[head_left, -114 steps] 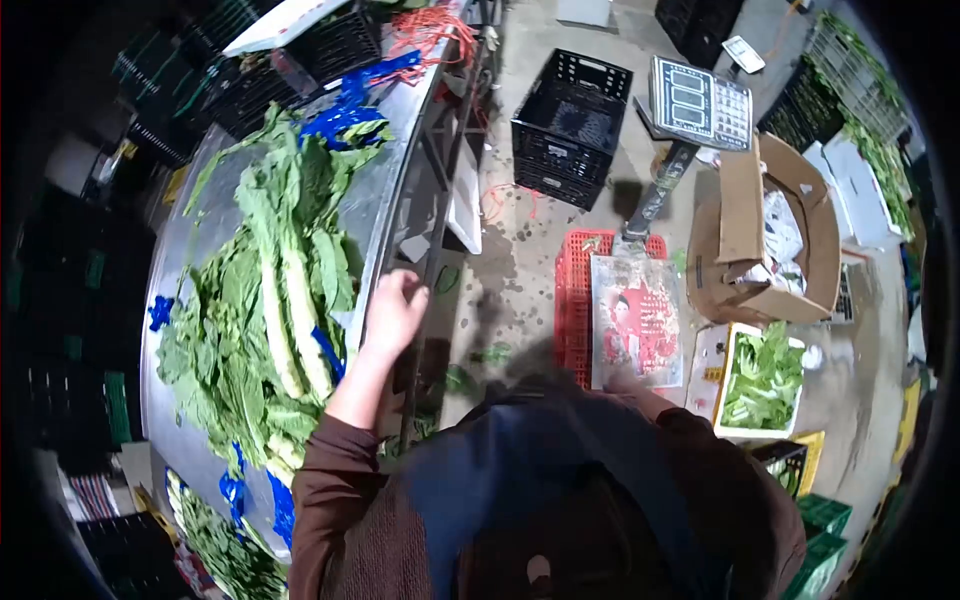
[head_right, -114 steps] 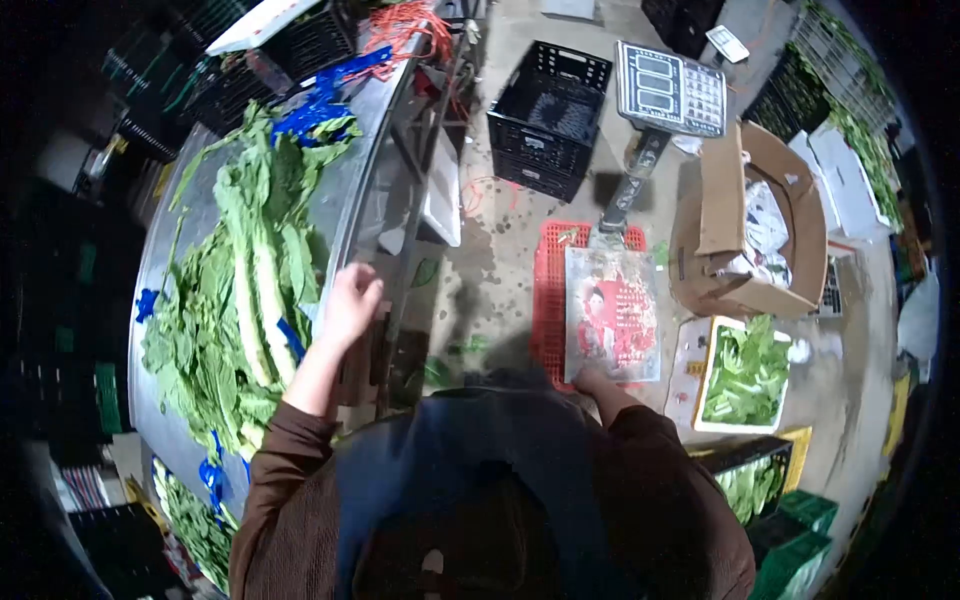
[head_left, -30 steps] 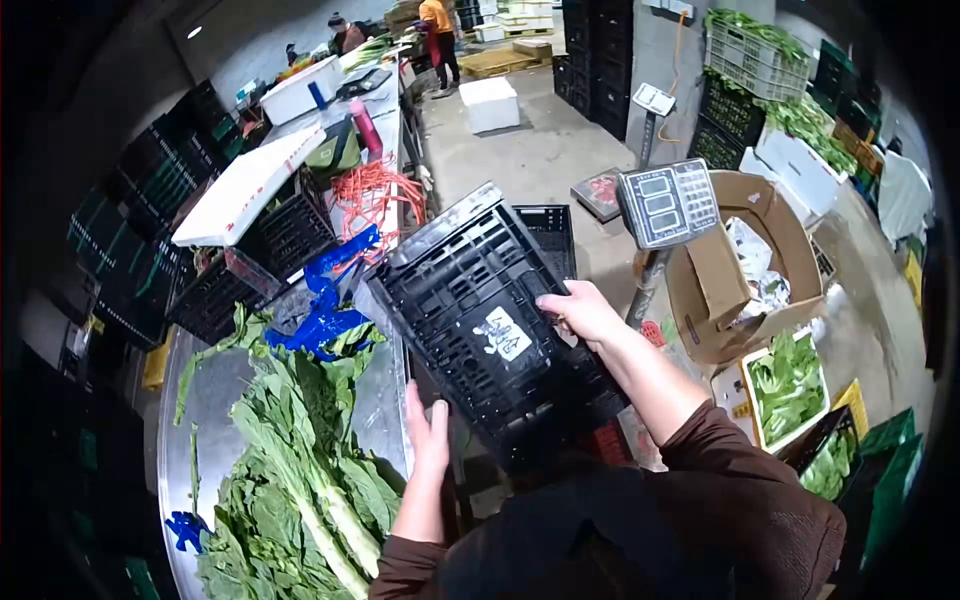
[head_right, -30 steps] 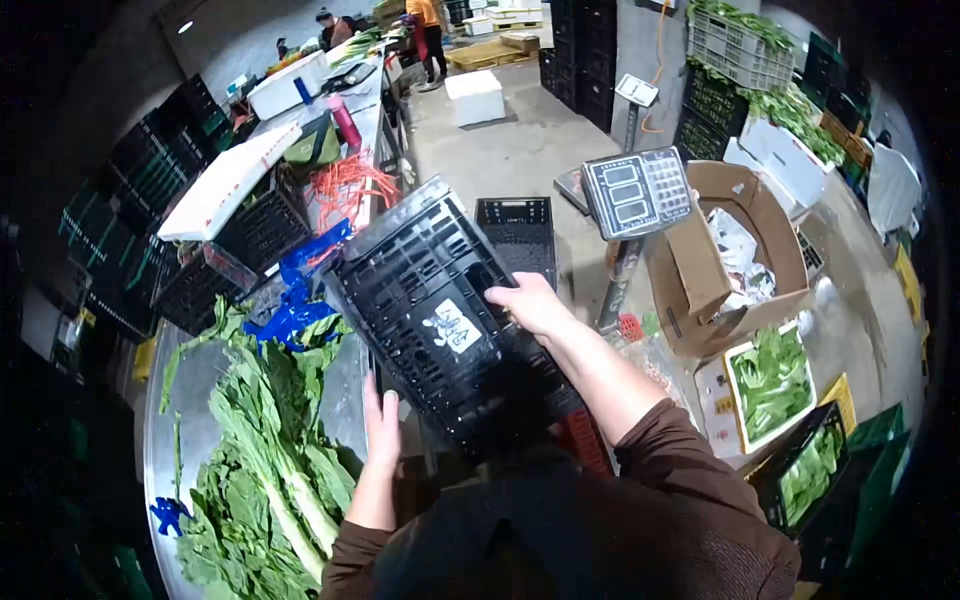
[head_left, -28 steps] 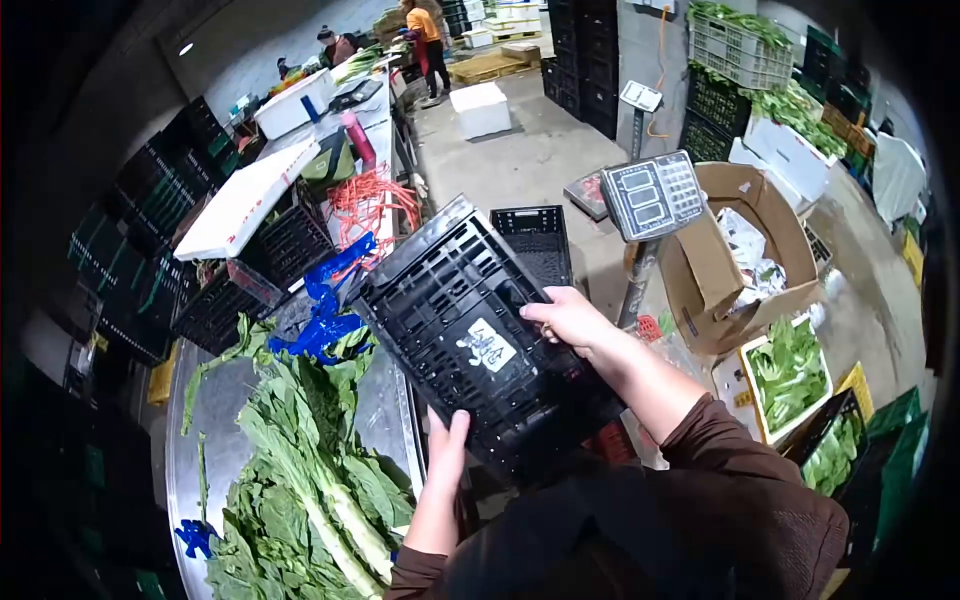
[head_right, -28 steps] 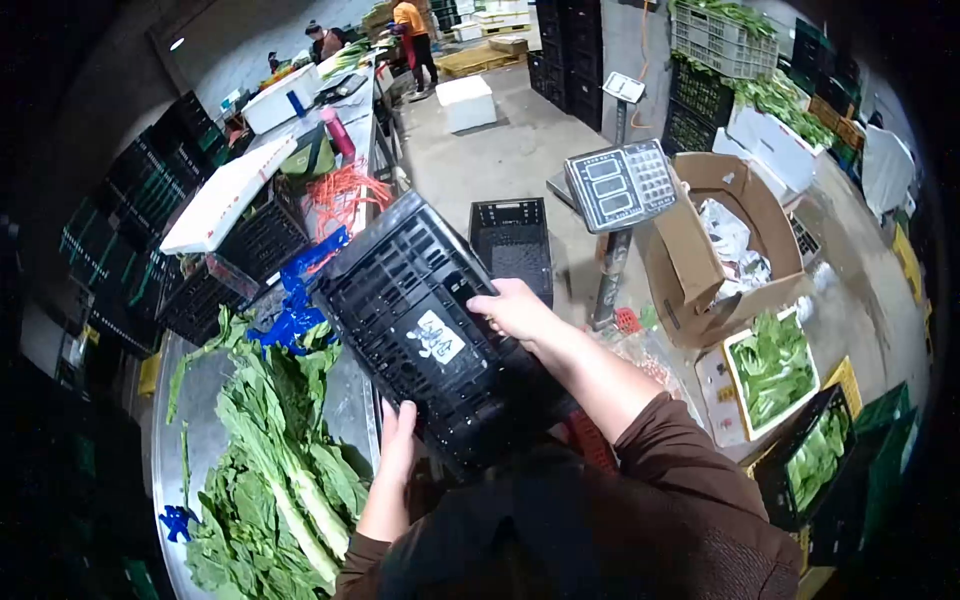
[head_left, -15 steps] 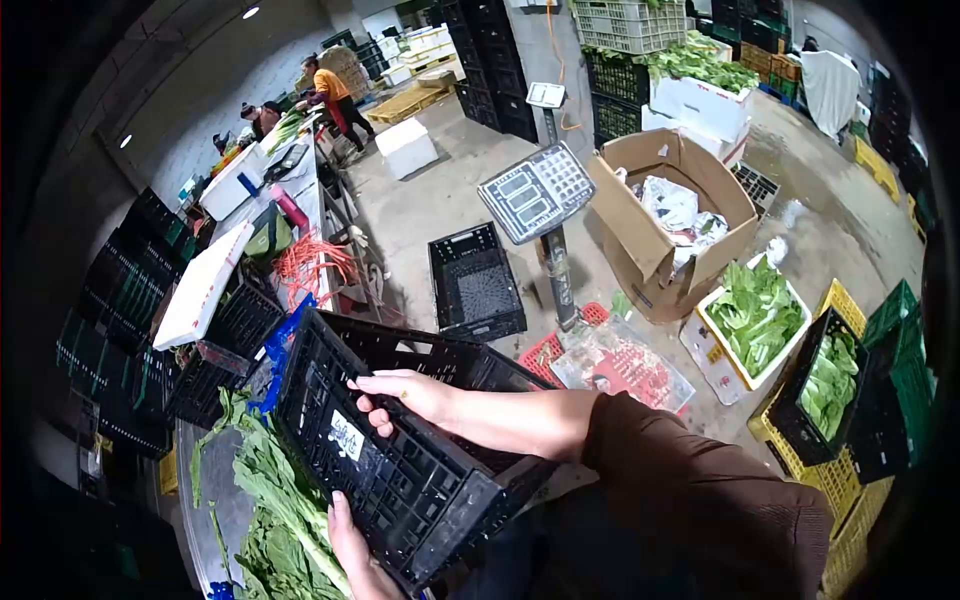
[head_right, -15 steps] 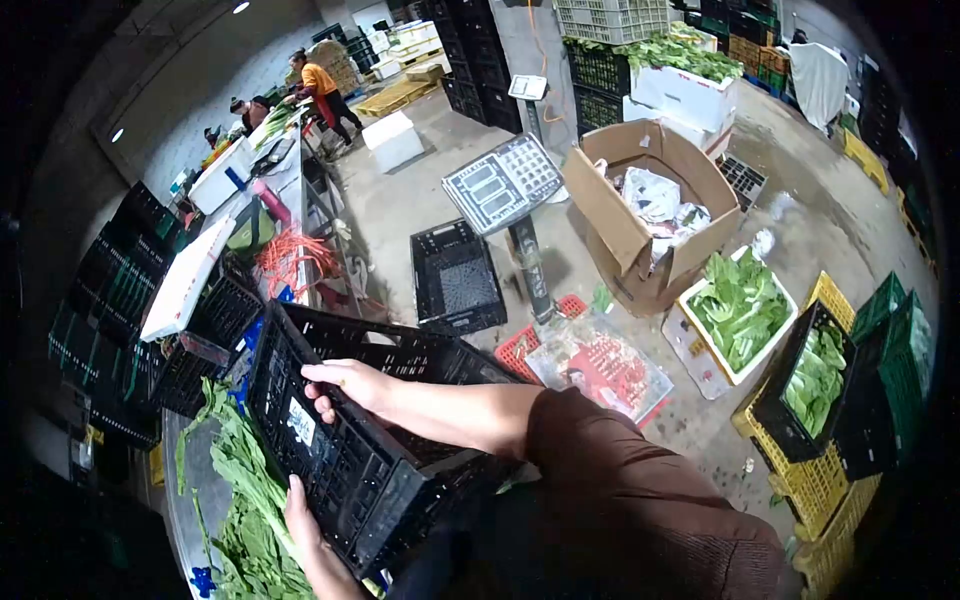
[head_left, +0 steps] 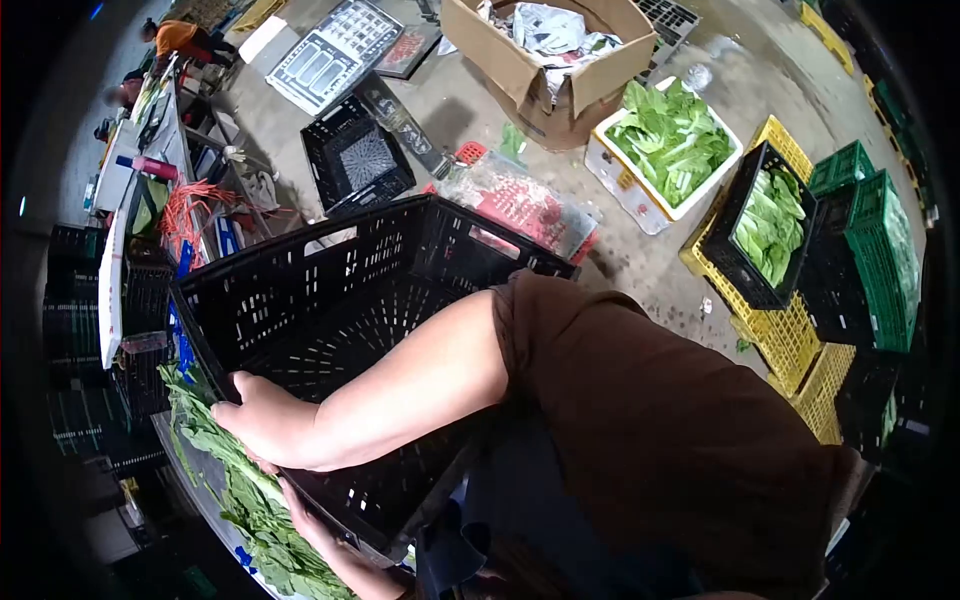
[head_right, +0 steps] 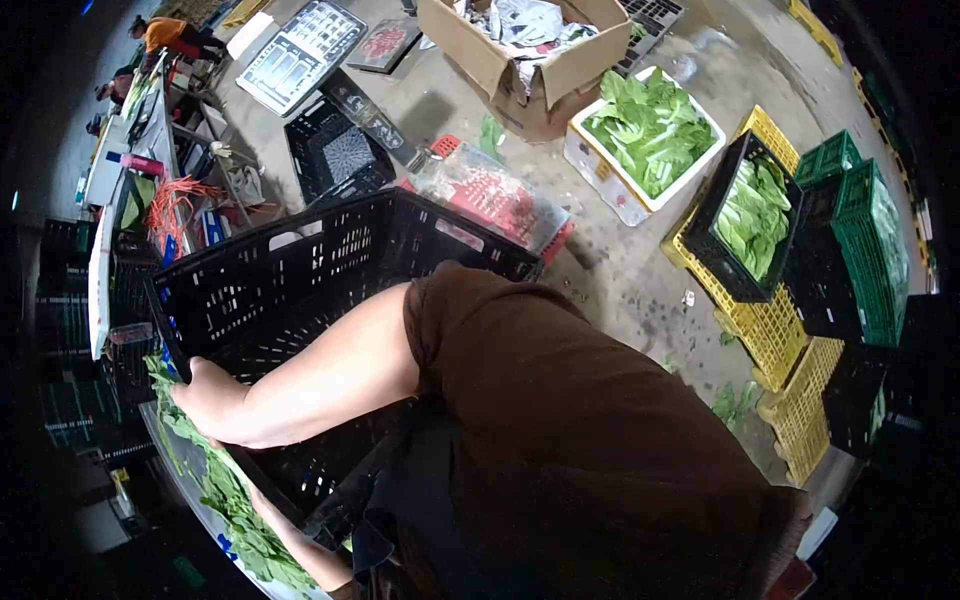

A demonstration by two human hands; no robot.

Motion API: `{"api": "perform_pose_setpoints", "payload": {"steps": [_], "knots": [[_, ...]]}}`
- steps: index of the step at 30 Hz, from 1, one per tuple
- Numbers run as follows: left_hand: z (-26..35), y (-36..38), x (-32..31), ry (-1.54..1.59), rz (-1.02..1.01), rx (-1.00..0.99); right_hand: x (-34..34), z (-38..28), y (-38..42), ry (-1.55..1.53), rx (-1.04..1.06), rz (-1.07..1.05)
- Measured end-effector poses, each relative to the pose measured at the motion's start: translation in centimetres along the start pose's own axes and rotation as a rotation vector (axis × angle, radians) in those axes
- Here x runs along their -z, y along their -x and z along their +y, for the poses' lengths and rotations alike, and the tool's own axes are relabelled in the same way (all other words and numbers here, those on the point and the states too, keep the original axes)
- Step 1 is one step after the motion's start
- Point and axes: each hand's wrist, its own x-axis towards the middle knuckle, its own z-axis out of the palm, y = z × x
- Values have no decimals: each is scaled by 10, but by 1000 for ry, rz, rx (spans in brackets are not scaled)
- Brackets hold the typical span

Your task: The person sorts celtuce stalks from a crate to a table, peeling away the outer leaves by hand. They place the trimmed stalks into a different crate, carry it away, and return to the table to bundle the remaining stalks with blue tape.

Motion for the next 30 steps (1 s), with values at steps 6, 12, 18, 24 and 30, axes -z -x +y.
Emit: {"api": "perform_pose_setpoints", "payload": {"steps": [6, 12, 18, 24, 30], "knots": [[-76, -31, -39, 316, -188, 30, 43, 9, 23, 249, 67, 93], [-157, -41, -129, -180, -119, -187, 125, 30, 23, 758, 194, 296], [-295, -102, -214, -543, -358, -322, 237, 27, 14, 1025, 135, 334], [-257, -97, -260, -576, -638, 412, 299, 39, 11, 1172, 269, 332], [-282, -129, -273, -613, -608, 404, 310, 52, -4, 1107, 48, 432]]}}
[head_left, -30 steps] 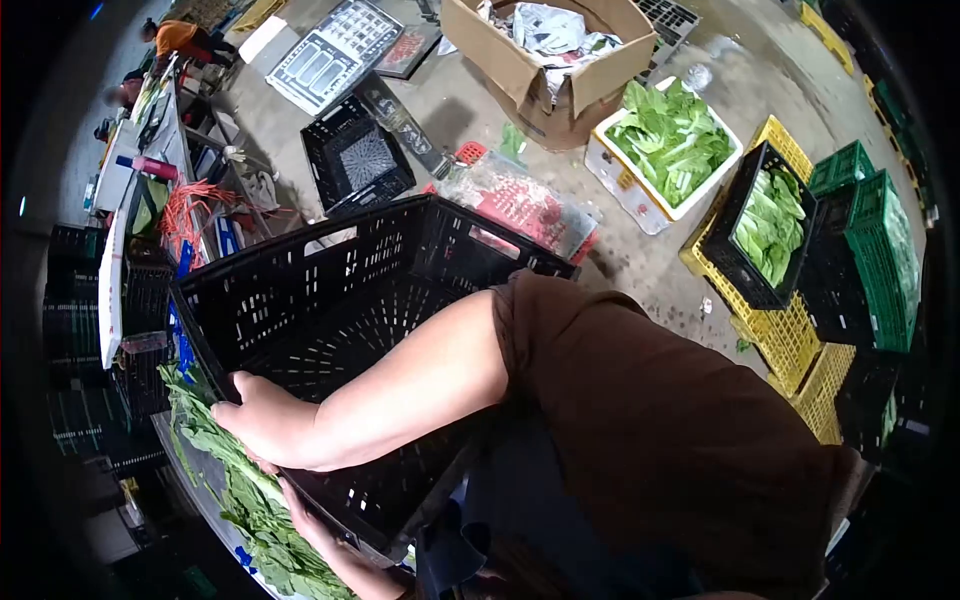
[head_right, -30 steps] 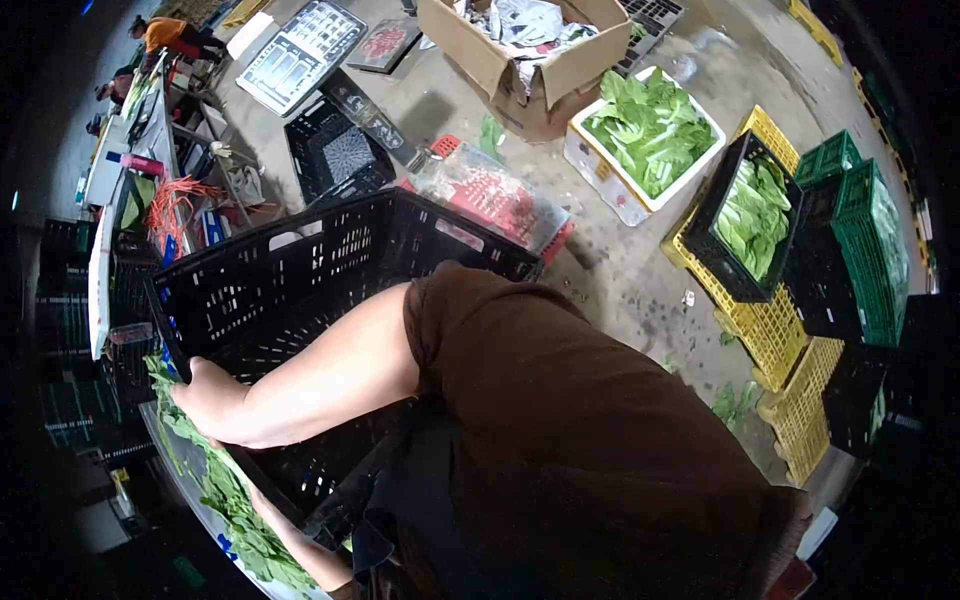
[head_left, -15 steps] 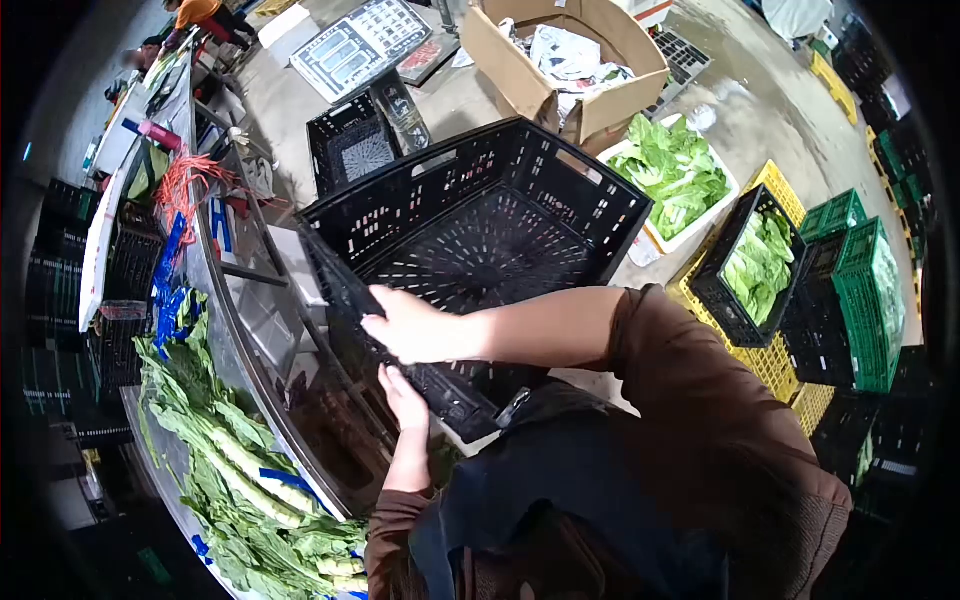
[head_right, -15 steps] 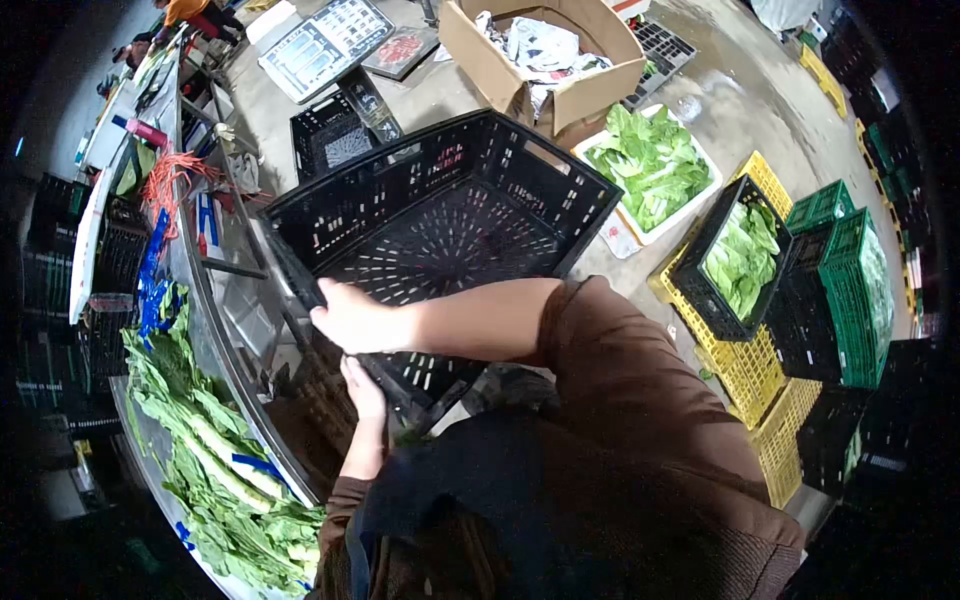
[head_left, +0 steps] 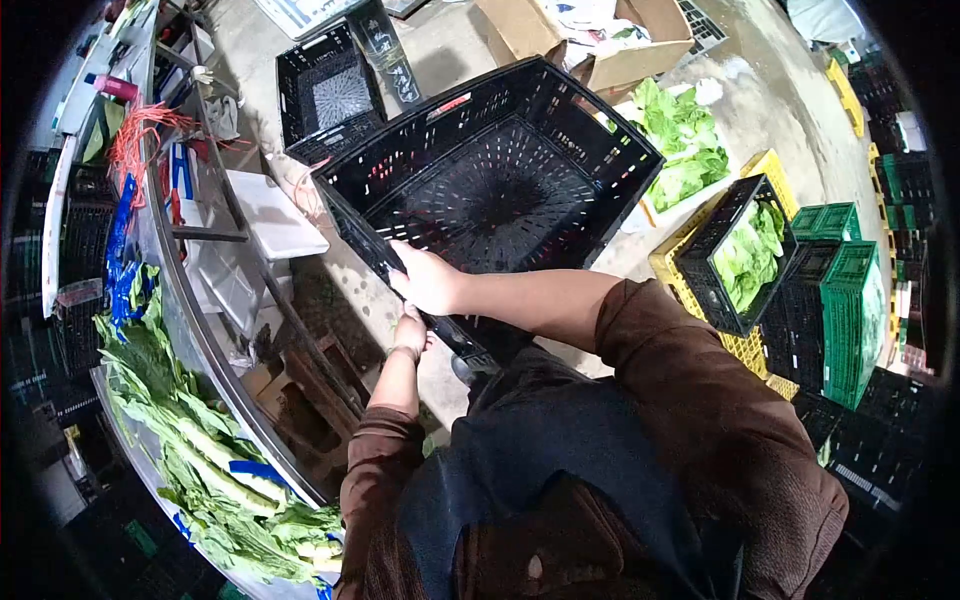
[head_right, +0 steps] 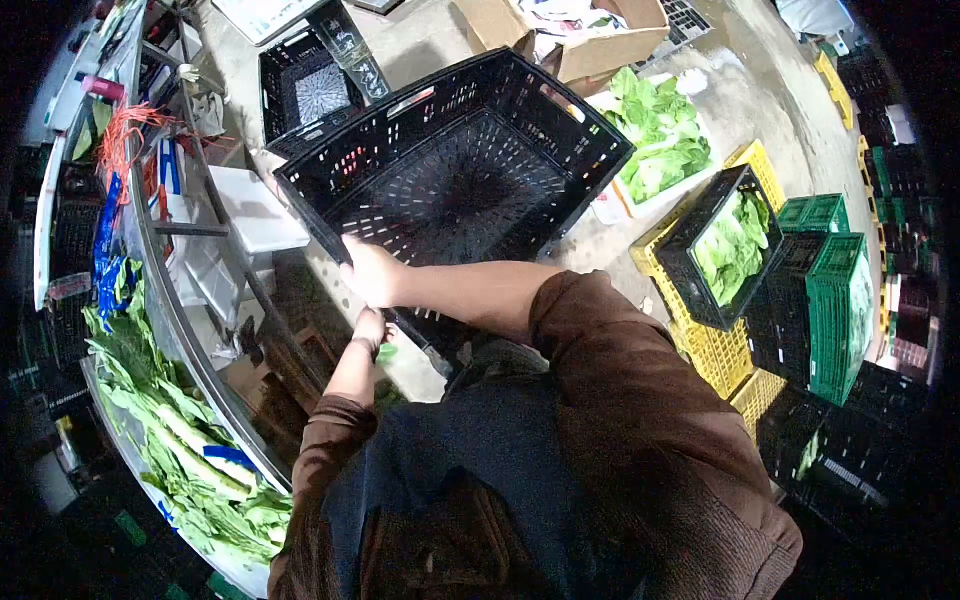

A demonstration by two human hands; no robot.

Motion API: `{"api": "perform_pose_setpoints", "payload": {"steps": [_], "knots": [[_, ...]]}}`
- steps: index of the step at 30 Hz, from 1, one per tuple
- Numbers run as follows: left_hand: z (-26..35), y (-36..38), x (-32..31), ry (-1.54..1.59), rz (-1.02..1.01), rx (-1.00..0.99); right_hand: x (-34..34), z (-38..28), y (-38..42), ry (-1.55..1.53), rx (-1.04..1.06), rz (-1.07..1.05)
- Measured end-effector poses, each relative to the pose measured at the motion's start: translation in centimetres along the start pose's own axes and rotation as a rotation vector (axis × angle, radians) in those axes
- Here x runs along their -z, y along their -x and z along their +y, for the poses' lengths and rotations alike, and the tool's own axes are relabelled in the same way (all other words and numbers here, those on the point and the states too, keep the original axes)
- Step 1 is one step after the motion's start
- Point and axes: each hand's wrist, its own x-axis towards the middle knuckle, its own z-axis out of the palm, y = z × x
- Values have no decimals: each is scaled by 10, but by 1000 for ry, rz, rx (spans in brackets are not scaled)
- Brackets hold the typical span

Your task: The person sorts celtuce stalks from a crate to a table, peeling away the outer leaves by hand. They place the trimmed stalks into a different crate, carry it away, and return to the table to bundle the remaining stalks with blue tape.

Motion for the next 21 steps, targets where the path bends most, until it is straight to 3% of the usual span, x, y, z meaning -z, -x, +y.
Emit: {"api": "perform_pose_setpoints", "payload": {"steps": [3, 4, 8, 9, 12, 16, 19, 21], "knots": [[-10, -3, 10, 107, -25, 8, -16, 8, -16, -2, -90, -16], [-15, 0, 13, -27, 37, -74, -21, 7, -20, -33, -119, -25], [15, 74, 6, 532, 8, 31, -55, 38, -50, 14, -145, 98], [13, 84, 1, 687, -112, -15, -55, 44, -58, 11, -203, 65], [6, 92, -11, 688, -155, 72, -59, 66, -75, 38, -317, -43], [-1, 75, -33, 534, -5, 88, -73, 89, -75, 166, -403, -137], [-17, 59, -39, 427, -46, 136, -73, 108, -71, 217, -435, -282], [-36, 48, -39, 376, -72, 124, -48, 112, -60, 251, -346, -297]]}}
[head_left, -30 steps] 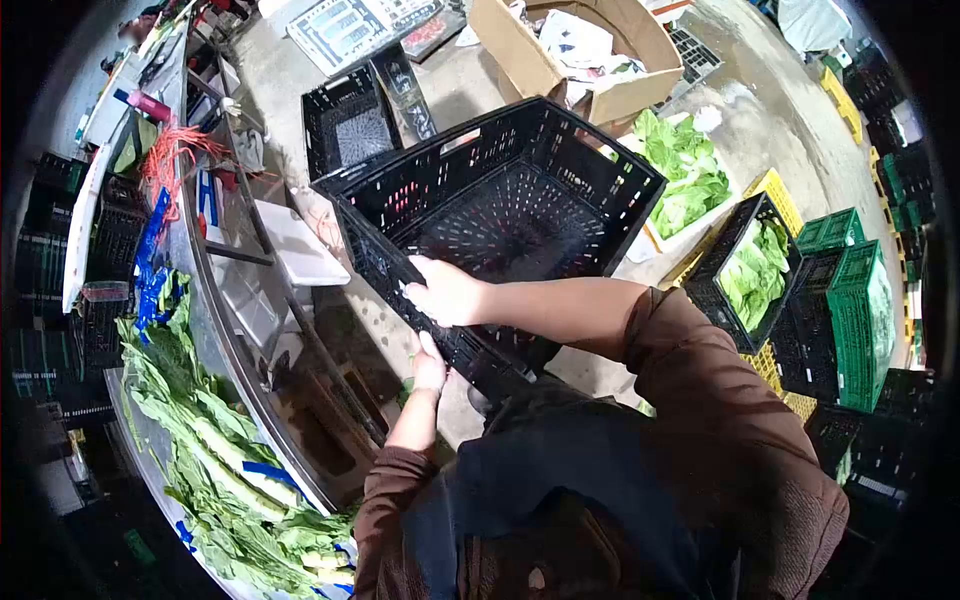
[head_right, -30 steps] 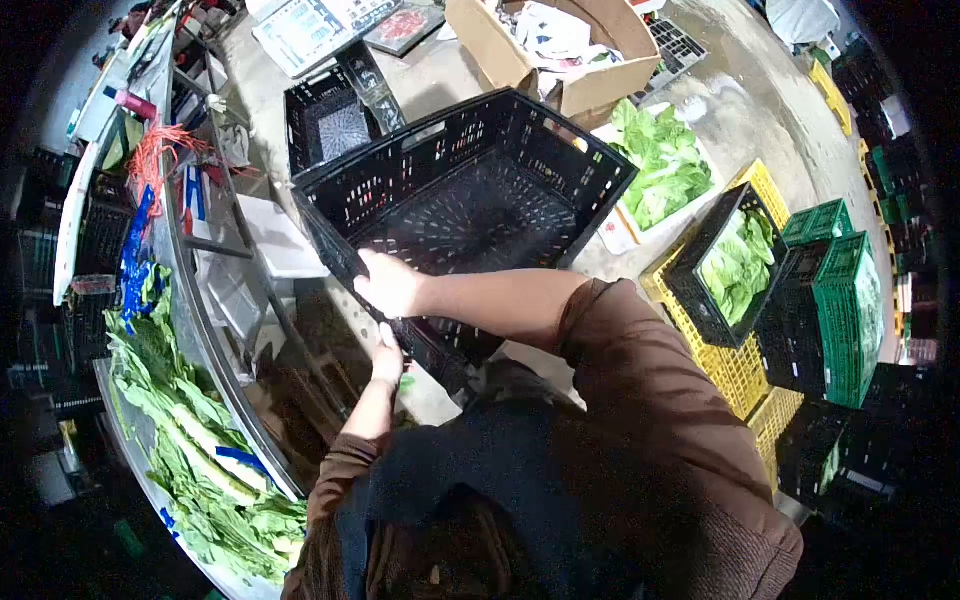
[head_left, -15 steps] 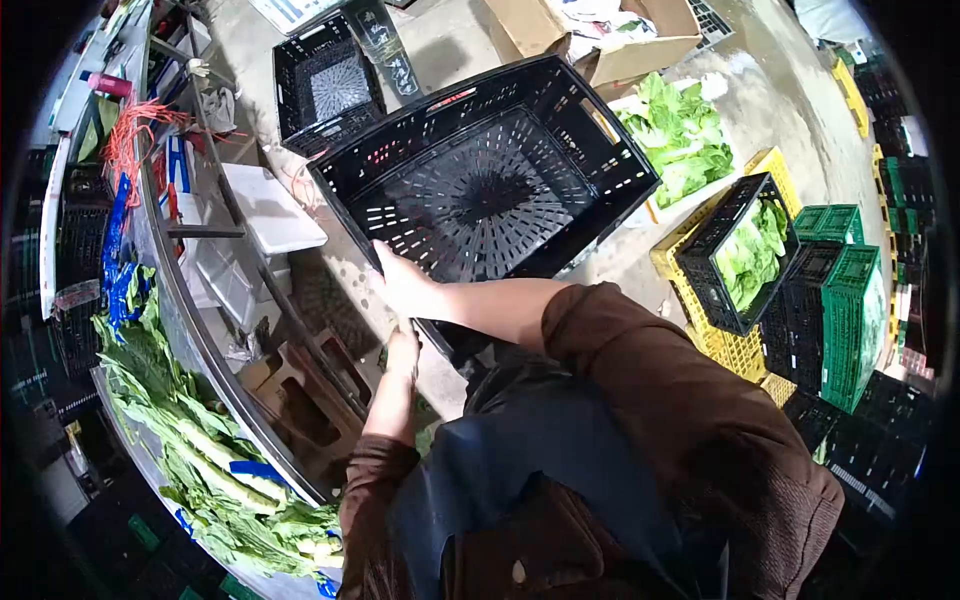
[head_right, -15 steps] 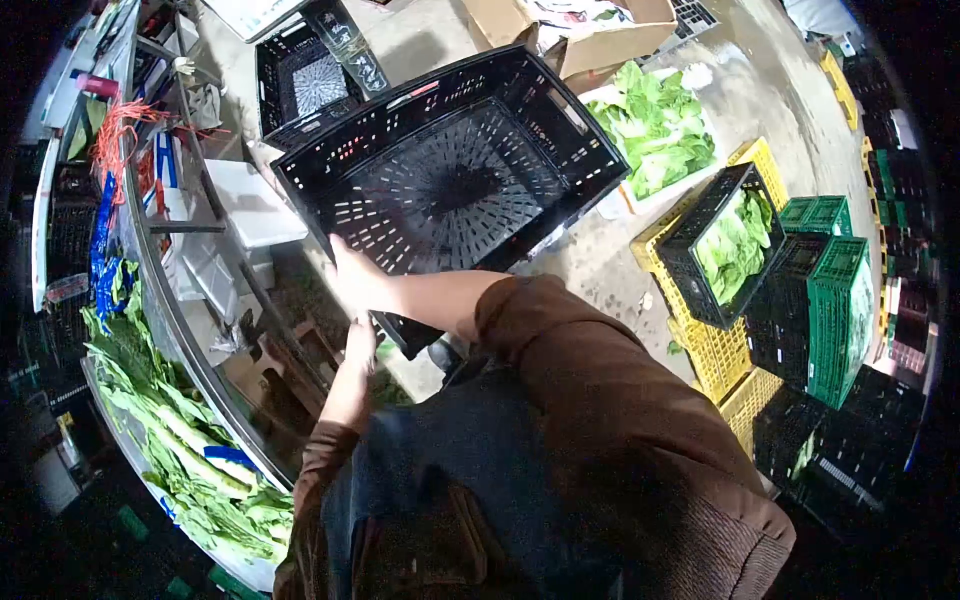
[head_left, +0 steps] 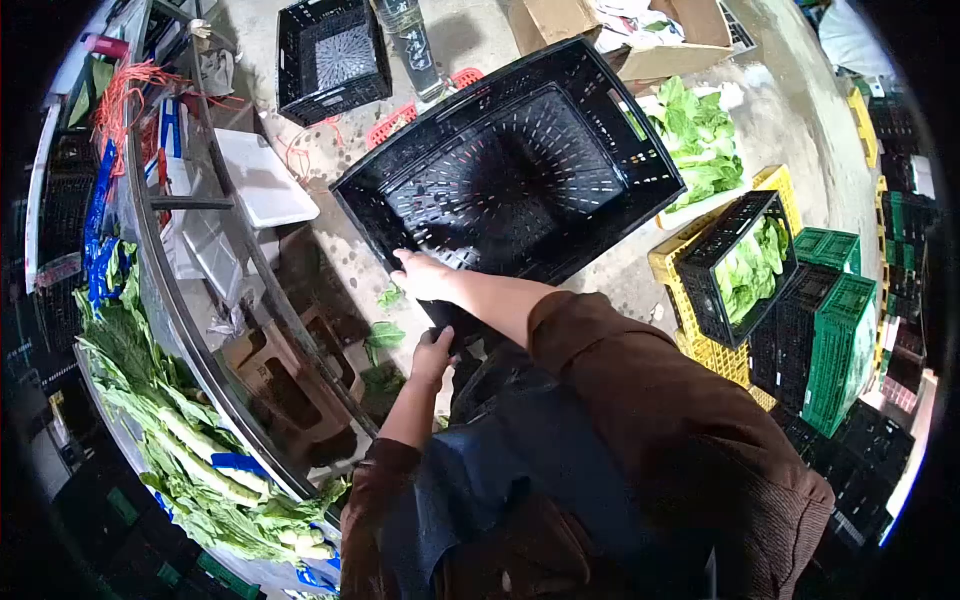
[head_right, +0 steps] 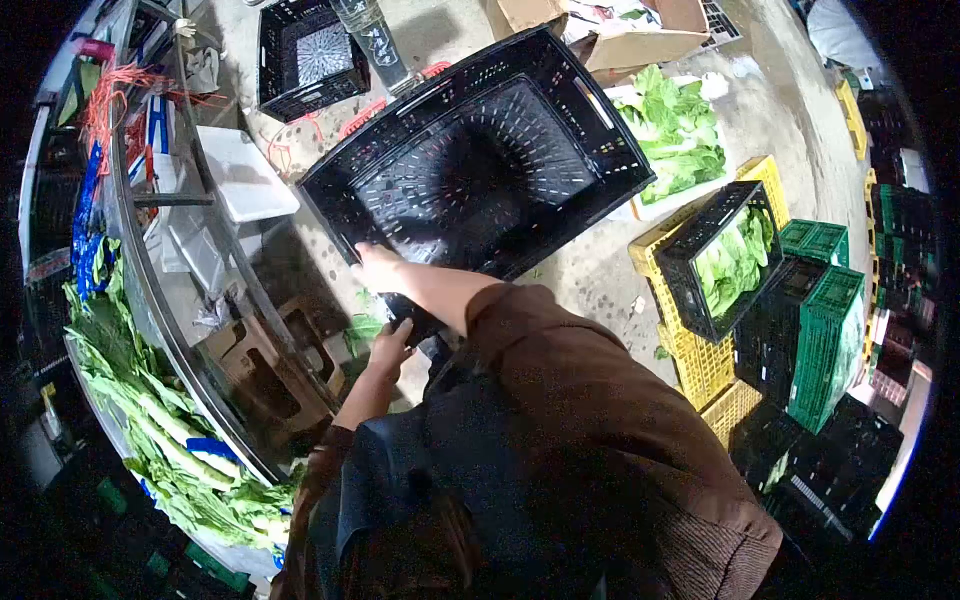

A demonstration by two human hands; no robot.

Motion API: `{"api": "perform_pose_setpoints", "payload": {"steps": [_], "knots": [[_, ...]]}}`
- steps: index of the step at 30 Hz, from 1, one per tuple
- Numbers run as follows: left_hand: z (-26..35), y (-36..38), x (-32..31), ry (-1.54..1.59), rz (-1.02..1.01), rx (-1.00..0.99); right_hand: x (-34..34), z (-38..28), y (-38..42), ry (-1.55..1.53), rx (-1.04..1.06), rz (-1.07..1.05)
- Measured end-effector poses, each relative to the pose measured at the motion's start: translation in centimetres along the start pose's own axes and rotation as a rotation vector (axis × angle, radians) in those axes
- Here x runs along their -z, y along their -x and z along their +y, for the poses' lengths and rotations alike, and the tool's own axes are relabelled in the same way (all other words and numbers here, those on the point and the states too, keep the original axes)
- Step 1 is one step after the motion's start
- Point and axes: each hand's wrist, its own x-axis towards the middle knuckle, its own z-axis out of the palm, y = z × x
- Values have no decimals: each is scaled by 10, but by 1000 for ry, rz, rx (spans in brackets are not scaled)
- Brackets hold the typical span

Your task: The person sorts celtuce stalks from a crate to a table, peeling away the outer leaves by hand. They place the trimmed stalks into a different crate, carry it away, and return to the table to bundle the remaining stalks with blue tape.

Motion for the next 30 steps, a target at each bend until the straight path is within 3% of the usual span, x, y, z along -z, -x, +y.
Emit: {"api": "perform_pose_setpoints", "payload": {"steps": [1, 2, 3, 4, 5, 7, 8, 9, 10, 11, 12, 13, 15, 19, 20, 21, 22, 24, 25, 27, 30], "knots": [[-2, -1, 1, -56, -20, -11, -8, 34, -9, 52, 150, 268], [-4, -2, 1, -28, 22, -31, 19, 41, 6, 74, 106, 344], [-7, -8, 5, -74, 29, -83, 45, 52, 39, -84, 189, 662], [-9, -13, 7, -119, 38, -136, 90, 49, 71, -105, 45, 673], [10, 5, 0, -84, 95, -126, 105, 87, 84, 164, 137, 1082], [21, 3, 6, -343, 57, -89, 148, 131, 139, 455, -31, 1425], [24, 5, 4, -306, 80, -62, 158, 158, 158, 299, -222, 1464], [20, 1, 0, -285, 89, -54, 164, 192, 168, 170, -458, 1430], [14, -5, -1, -407, 162, -181, 168, 204, 181, -404, -295, 1210], [11, -10, 1, -533, 239, -306, 159, 199, 177, -658, -528, 1213], [18, -7, -1, -590, 267, -304, 151, 195, 172, -910, -767, 1190], [19, -7, 0, -581, 288, -296, 148, 212, 166, -1119, -672, 952], [23, -5, 3, -536, 272, -302, 147, 227, 155, -1078, -495, 896], [32, -14, 14, -512, 351, -433, 149, 212, 146, -1050, -500, 880], [34, -22, 14, -606, 330, -303, 148, 214, 143, -1045, -506, 869], [37, -22, 14, -677, 295, -293, 148, 228, 137, -1162, -443, 827], [38, -20, 15, -608, 273, -225, 146, 233, 134, -1174, -401, 804], [43, -13, 19, -620, 196, -197, 152, 186, 160, -805, -547, 636], [43, -5, 24, -564, 189, -208, 166, 207, 161, -594, -687, 488], [48, 27, 38, -269, 171, -287, 180, 190, 184, -375, -682, 95], [56, 92, 82, -187, 245, -501, 172, 120, 188, -293, -443, 161]]}}
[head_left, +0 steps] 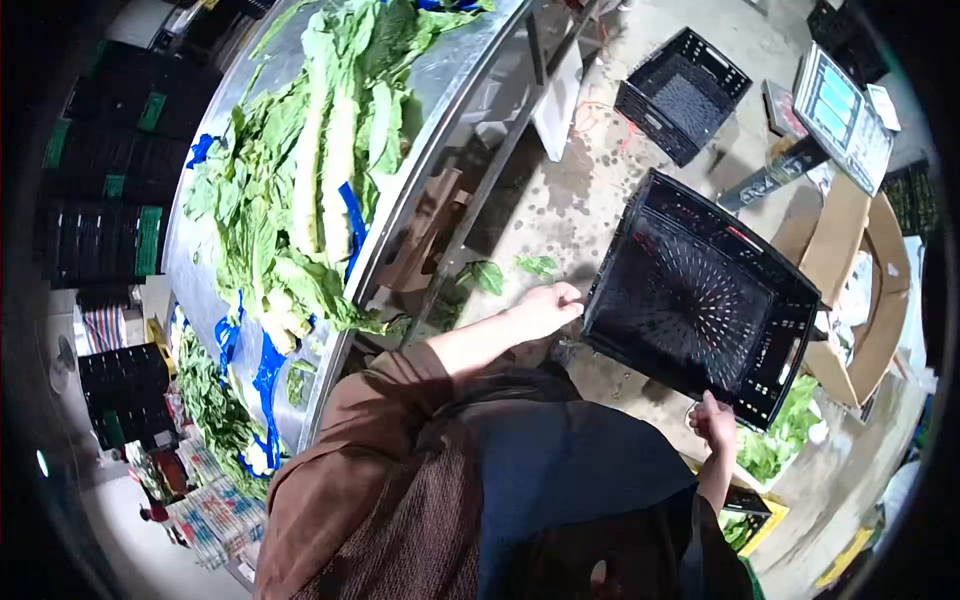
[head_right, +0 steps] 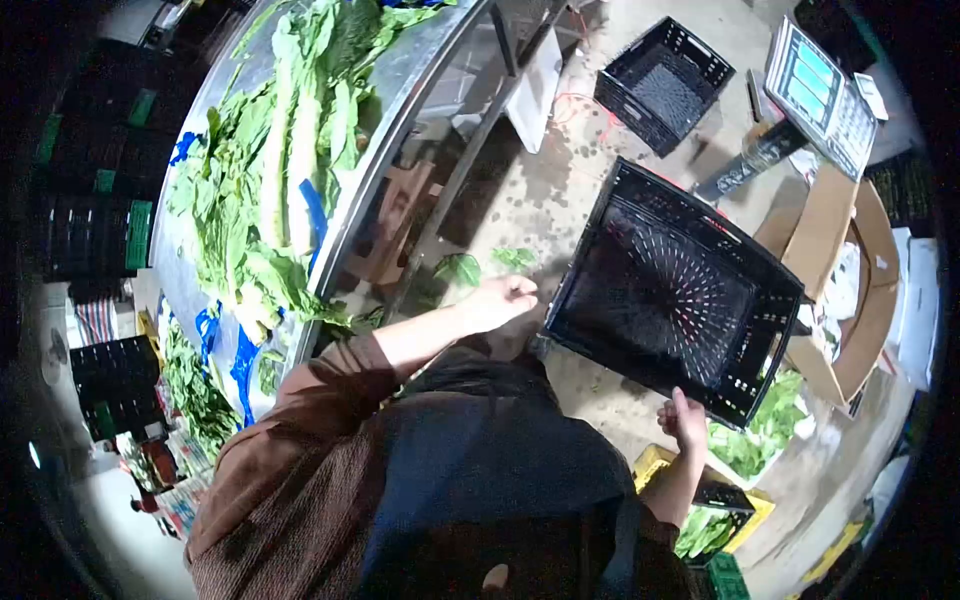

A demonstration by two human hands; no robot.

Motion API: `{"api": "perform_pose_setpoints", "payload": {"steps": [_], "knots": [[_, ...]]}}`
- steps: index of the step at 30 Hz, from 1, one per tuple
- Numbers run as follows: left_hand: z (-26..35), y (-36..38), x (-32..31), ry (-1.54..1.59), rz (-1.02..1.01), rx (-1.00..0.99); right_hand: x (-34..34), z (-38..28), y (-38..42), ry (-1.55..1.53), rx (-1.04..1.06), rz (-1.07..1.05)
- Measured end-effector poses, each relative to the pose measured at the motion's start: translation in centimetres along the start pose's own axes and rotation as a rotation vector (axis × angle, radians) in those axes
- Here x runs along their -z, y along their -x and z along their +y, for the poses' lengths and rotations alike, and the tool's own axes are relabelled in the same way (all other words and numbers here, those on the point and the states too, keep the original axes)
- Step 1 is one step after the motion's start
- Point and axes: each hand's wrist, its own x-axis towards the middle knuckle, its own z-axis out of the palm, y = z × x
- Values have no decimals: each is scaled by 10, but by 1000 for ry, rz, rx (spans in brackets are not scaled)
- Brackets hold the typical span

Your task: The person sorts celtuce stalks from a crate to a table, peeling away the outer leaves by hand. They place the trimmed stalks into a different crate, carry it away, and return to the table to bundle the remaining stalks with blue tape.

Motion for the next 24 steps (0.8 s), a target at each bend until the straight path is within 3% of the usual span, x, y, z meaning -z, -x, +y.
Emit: {"api": "perform_pose_setpoints", "payload": {"steps": [1, 4, 7, 8, 9, 11, 12, 15, 17, 19, 22, 24], "knots": [[22, 19, 33, -72, 20, -18, -8, -16, -10, -53, 99, -119], [42, 75, 130, 173, 305, -31, -106, -128, 14, -46, 276, -251], [3, 110, 227, -227, 877, -86, -219, -215, 43, -4, 444, -498], [-10, 123, 255, -239, 977, -109, -258, -235, 49, -26, 445, -627], [-26, 130, 281, -355, 1052, 17, -296, -255, 57, -46, 443, -752], [-61, 136, 317, -547, 1074, 160, -366, -291, 81, -57, 513, -1008], [-75, 137, 327, -656, 1082, 191, -403, -306, 91, -34, 520, -1001], [-80, 133, 338, -552, 914, 356, -497, -340, 114, -38, 482, -945], [-75, 130, 340, -546, 871, 383, -556, -357, 65, 26, 436, -1294], [-65, 131, 343, -524, 865, 405, -587, -371, 78, 79, 292, -1247], [-63, 131, 345, -451, 831, 291, -607, -379, 129, 221, 392, -833], [-56, 130, 345, -335, 749, 248, -622, -382, 116, 229, 356, -837]]}}
